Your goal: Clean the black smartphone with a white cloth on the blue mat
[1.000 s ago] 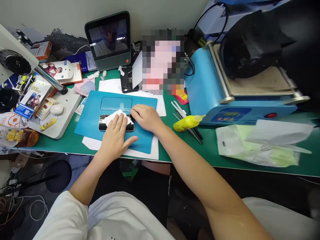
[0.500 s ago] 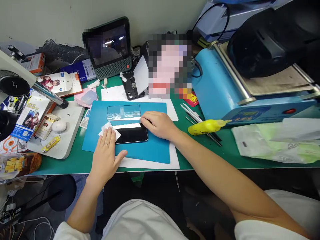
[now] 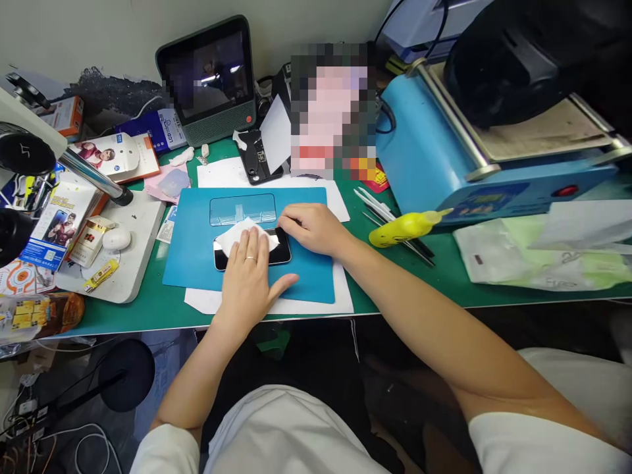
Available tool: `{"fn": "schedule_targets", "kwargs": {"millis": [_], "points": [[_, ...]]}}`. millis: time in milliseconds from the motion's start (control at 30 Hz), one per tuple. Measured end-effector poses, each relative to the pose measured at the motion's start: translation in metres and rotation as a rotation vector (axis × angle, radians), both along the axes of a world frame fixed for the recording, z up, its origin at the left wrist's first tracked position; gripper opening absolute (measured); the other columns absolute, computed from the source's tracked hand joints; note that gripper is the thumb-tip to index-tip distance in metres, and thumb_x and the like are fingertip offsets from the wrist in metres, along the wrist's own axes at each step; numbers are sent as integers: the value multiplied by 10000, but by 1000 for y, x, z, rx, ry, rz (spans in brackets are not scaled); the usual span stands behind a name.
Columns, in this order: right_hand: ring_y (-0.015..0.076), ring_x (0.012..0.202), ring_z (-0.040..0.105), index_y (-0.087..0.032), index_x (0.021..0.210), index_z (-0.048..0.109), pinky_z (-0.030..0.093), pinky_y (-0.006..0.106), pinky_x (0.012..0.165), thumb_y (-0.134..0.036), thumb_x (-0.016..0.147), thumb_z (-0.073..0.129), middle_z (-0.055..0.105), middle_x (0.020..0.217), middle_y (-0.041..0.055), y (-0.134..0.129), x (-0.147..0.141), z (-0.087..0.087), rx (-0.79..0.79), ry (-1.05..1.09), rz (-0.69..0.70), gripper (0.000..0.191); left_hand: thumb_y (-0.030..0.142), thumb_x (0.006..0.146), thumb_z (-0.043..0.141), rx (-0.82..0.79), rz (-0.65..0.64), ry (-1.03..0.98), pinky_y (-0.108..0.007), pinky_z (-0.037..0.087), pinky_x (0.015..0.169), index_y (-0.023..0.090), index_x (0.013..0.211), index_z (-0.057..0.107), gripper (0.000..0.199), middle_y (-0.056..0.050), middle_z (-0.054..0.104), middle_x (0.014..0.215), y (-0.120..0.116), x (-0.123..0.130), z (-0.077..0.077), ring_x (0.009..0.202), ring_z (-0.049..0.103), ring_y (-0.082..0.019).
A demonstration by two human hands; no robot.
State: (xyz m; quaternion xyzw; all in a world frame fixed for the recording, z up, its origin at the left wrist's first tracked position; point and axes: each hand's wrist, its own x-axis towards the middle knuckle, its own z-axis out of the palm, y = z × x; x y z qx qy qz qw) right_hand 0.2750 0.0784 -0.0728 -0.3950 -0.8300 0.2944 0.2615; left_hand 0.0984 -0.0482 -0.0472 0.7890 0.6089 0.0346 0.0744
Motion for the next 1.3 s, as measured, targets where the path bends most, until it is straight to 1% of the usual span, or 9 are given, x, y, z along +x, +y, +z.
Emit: {"fn": "schedule_targets", "kwargs": {"millis": [100,200,400,633,900,1000,1133,1233,1300], "points": [[204,711,581,-244,706,501,412,353,705,-337,979,449,644,734,44,3,1,0,-19,40,-2,293,690,1082,352,-41,-51,6,-531,295,1342,7,1668,355,899,-230,293,1755,14,22,3,1660,249,-360],[201,705,571,-243,692,498,420,349,708,-335,969,459,634,718,40,4,1,0,-22,60,-16,295,636,1106,343,-57,-101,13,-503,272,1354,13,1673,347,842,-210,291,1760,13,27,6,1665,243,-334],[240,823,660,-226,756,607,442,364,764,-356,982,451,734,845,83,3,0,-2,-9,33,-11,304,631,1110,338,-22,-158,-27,-516,313,1331,67,1668,366,794,-186,291,1771,-25,-6,6,1663,254,-337],[237,793,653,-228,746,624,429,363,723,-348,996,460,742,834,74,2,2,-1,-18,-16,-11,322,574,1113,381,-31,38,-41,-599,301,1323,103,1705,281,763,-215,283,1770,-48,-57,8,1665,244,-354],[226,783,647,-231,755,614,419,350,706,-353,1011,445,741,834,69,1,-1,0,1,-34,-11,330,596,1117,339,-5,115,-58,-582,331,1322,128,1709,281,757,-204,294,1769,-70,-58,5,1651,279,-345],[231,806,661,-229,769,624,433,353,729,-361,1015,445,745,848,74,1,1,-2,-4,-48,-12,332,604,1121,316,-12,107,-47,-573,323,1327,109,1696,310,758,-207,302,1764,-62,-58,5,1646,298,-336],[254,890,691,-218,837,688,479,376,813,-378,1016,460,772,929,96,3,5,-2,-1,-19,20,331,575,1121,348,-29,122,-57,-584,291,1334,51,1666,361,756,-234,277,1760,-27,-59,8,1654,263,-363],[277,960,701,-202,927,740,508,405,881,-378,1025,464,775,1008,123,3,5,9,36,-3,16,342,496,1133,345,-60,89,-98,-563,287,1340,64,1659,388,681,-200,302,1761,-9,-69,10,1660,256,-339],[300,1011,691,-191,1045,759,515,430,909,-380,1020,506,758,1066,142,3,1,20,101,-43,21,317,453,1133,357,-52,31,-141,-536,327,1331,121,1636,453,610,-157,355,1750,-7,-82,11,1647,307,-310]]}}
